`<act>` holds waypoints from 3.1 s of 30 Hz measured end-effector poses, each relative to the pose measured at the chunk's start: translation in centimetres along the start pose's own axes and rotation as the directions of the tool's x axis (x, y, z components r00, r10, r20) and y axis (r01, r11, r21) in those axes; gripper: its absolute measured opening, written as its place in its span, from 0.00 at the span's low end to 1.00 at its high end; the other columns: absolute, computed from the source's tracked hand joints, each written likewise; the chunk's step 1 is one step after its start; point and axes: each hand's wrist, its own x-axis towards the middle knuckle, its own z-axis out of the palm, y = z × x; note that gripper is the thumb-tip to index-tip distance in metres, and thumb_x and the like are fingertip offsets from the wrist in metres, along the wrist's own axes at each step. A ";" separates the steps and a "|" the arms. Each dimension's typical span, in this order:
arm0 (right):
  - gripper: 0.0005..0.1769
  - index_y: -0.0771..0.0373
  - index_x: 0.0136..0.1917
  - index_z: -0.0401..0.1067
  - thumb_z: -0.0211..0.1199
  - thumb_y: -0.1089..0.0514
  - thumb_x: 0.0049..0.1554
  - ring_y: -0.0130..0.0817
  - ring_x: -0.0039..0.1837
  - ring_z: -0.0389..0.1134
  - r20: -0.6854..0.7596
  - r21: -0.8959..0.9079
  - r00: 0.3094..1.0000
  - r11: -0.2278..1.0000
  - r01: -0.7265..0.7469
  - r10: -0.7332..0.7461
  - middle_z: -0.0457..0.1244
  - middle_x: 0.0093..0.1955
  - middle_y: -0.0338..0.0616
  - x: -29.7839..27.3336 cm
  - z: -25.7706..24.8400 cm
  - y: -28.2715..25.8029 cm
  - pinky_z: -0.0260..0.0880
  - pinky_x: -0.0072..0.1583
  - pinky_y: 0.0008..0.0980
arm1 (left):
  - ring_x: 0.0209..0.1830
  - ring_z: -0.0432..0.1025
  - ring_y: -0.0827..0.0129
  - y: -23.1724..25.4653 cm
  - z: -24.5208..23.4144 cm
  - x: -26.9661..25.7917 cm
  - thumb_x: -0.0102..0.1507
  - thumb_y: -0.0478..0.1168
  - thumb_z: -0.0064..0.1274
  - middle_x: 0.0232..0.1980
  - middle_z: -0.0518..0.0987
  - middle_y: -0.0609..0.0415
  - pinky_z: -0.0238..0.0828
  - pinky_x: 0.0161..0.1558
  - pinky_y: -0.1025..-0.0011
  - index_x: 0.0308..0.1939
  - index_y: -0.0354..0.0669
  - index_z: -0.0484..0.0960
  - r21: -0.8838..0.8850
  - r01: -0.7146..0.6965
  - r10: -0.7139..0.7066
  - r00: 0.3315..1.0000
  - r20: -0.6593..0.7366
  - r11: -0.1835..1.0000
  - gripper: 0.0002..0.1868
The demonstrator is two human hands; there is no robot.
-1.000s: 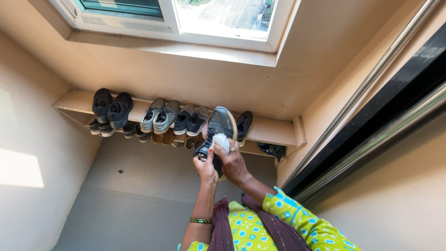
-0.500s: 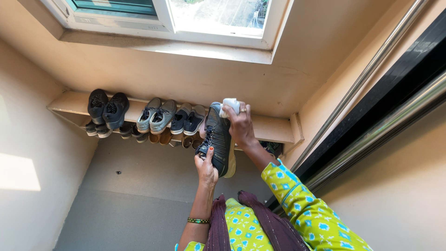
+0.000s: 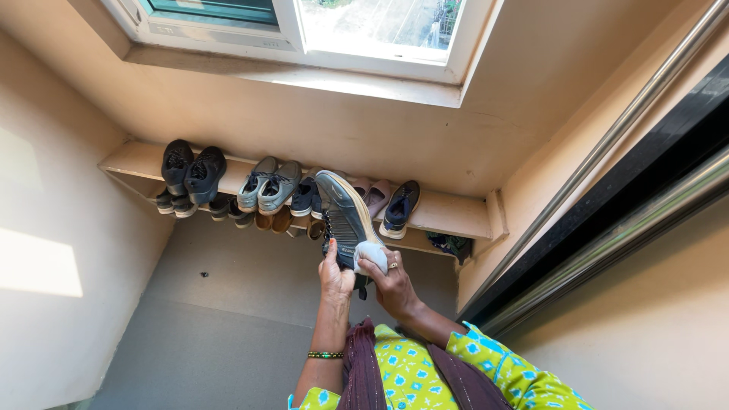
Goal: The person holds a dark sneaker and wipes its upper and sole with a white cloth. The person rotates the shoe to clean different sides and continues wiping until the end of the clip.
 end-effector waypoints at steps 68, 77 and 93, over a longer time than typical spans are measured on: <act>0.32 0.56 0.65 0.75 0.64 0.74 0.48 0.55 0.64 0.65 -0.004 0.067 0.943 0.941 -0.330 0.331 0.64 0.62 0.56 1.1 -3.8 2.7 0.67 0.66 0.49 | 0.57 0.71 0.65 -3.2 4.7 -4.7 0.63 0.32 0.59 0.59 0.71 0.47 0.72 0.59 0.67 0.60 0.36 0.61 0.393 -0.422 0.414 0.904 0.111 0.817 0.27; 0.29 0.57 0.66 0.74 0.67 0.66 0.50 0.52 0.68 0.57 -0.060 -0.190 0.995 0.979 0.068 -0.081 0.57 0.76 0.53 4.8 -2.7 1.9 0.60 0.70 0.50 | 0.54 0.69 0.71 -5.5 4.3 -5.8 0.62 0.32 0.61 0.56 0.71 0.48 0.69 0.56 0.72 0.58 0.35 0.60 0.531 -0.398 0.384 0.912 0.142 0.748 0.27; 0.26 0.59 0.64 0.73 0.66 0.69 0.52 0.57 0.68 0.60 -0.211 -0.038 0.977 0.999 0.010 -0.018 0.60 0.70 0.52 3.3 -5.4 2.4 0.58 0.69 0.51 | 0.53 0.69 0.72 -5.6 4.5 -6.4 0.59 0.32 0.63 0.55 0.70 0.50 0.69 0.54 0.74 0.59 0.38 0.60 0.608 -0.386 0.390 0.911 0.133 0.694 0.31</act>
